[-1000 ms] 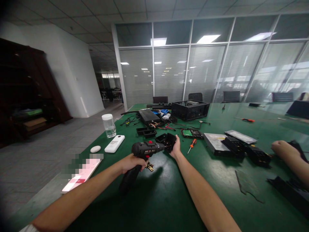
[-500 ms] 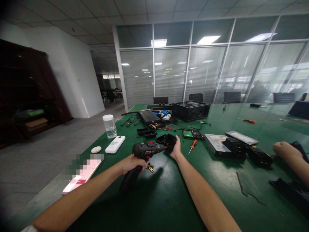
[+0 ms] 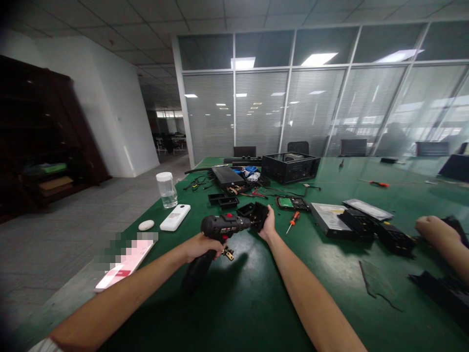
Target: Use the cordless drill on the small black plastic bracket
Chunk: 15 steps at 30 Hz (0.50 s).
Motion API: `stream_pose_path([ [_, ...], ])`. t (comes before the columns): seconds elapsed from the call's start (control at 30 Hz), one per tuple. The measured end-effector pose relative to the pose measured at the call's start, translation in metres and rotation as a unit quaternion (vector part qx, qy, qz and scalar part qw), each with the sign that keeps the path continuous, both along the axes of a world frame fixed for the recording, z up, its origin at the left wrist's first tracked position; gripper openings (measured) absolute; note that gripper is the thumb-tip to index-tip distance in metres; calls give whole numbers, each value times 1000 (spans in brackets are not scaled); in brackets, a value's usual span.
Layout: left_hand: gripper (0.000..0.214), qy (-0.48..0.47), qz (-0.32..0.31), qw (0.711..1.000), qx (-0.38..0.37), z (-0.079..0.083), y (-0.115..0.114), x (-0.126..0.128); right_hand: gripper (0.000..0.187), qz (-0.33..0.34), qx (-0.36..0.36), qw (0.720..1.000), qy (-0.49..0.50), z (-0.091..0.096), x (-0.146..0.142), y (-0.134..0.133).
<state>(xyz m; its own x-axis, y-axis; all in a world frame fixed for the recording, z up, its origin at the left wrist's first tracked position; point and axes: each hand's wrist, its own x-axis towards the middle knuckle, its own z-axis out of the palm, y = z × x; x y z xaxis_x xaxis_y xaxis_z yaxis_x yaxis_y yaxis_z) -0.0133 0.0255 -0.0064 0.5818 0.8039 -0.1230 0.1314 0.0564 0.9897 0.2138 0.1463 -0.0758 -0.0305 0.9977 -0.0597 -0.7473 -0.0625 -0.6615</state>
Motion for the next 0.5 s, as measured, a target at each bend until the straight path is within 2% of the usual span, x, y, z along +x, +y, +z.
stream_pose_path([
  [0.5,10,3,-4,1000,10,-2,2,-1,45,3,2,1000,4,2,-1,-2],
])
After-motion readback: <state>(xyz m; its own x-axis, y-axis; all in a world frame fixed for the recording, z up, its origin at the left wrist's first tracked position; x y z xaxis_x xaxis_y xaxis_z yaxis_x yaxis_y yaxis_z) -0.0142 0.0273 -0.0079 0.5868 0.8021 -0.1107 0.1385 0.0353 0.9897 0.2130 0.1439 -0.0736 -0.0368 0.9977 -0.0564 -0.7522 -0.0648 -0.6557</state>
